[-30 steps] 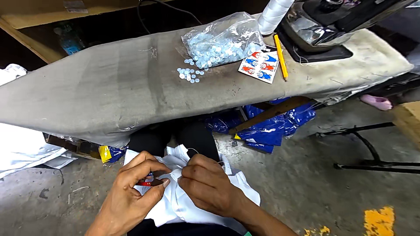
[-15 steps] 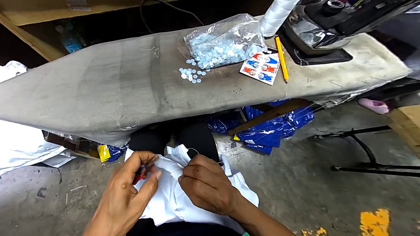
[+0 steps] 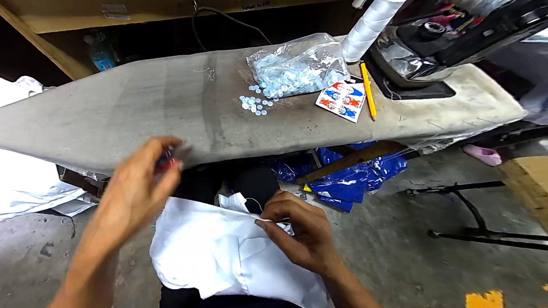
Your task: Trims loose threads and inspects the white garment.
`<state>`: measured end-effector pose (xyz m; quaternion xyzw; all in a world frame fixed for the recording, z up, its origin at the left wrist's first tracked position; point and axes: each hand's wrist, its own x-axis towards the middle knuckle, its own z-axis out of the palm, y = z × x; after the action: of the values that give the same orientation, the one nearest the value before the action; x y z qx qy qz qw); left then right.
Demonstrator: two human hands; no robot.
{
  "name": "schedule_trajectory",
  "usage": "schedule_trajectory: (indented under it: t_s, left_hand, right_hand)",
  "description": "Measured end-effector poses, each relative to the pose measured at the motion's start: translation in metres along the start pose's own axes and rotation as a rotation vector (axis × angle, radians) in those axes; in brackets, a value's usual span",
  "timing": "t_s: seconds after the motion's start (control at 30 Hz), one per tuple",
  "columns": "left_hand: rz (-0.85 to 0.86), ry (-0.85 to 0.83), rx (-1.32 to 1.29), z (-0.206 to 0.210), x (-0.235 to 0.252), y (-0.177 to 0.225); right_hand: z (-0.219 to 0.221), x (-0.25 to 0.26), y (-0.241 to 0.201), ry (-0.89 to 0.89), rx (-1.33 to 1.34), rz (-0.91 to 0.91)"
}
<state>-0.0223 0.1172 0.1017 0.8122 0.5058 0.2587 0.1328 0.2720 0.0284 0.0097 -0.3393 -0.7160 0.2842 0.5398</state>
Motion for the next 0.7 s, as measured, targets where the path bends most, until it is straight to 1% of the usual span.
schedule_trajectory:
  t_s: [0.1, 0.17, 0.23, 0.3, 0.33, 0.37, 0.4, 0.47, 0.5, 0.53, 0.63, 0.7]
  left_hand:
    - [0.061, 0.017, 0.161, -0.006, 0.041, -0.025]
    - [0.074, 0.005, 0.230, 0.001, 0.057, -0.042]
    - [0.058, 0.013, 0.287, 0.009, 0.064, -0.052]
    - [0.068, 0.066, 0.289, 0.008, 0.055, -0.045]
    - [0.119, 0.102, 0.242, 0.007, 0.045, -0.034]
    - [0.192, 0.105, 0.155, 0.009, 0.032, -0.021]
    - [0.260, 0.025, 0.029, 0.015, 0.017, -0.009]
    - [0.302, -0.336, -0.246, 0.037, -0.010, 0.007]
    - [0.293, -0.469, -0.311, 0.048, -0.018, 0.008]
    - [0.278, -0.533, -0.331, 0.057, -0.025, 0.004]
    - [0.235, -0.539, -0.402, 0.059, -0.045, -0.012]
    - [0.154, -0.512, -0.484, 0.053, -0.058, -0.014]
  right_hand:
    - [-0.011, -0.008, 0.006, 0.010, 0.085, 0.108]
    - [-0.014, -0.013, 0.007, 0.018, 0.137, 0.179]
    - [-0.017, -0.015, 0.007, 0.019, 0.160, 0.211]
    - [-0.019, -0.015, 0.006, 0.011, 0.160, 0.225]
    - [-0.020, -0.014, 0.006, 0.007, 0.165, 0.231]
    - [-0.020, -0.013, 0.006, 0.001, 0.178, 0.237]
    - [-0.021, -0.012, 0.005, -0.011, 0.203, 0.239]
    - [-0.030, -0.008, 0.002, -0.048, 0.253, 0.214]
    - [-0.041, -0.006, -0.001, -0.058, 0.255, 0.191]
    - [-0.056, -0.004, -0.007, -0.053, 0.229, 0.169]
    - [-0.125, -0.010, -0.022, 0.080, 0.048, 0.164]
    - [-0.161, -0.016, -0.022, 0.160, -0.110, 0.199]
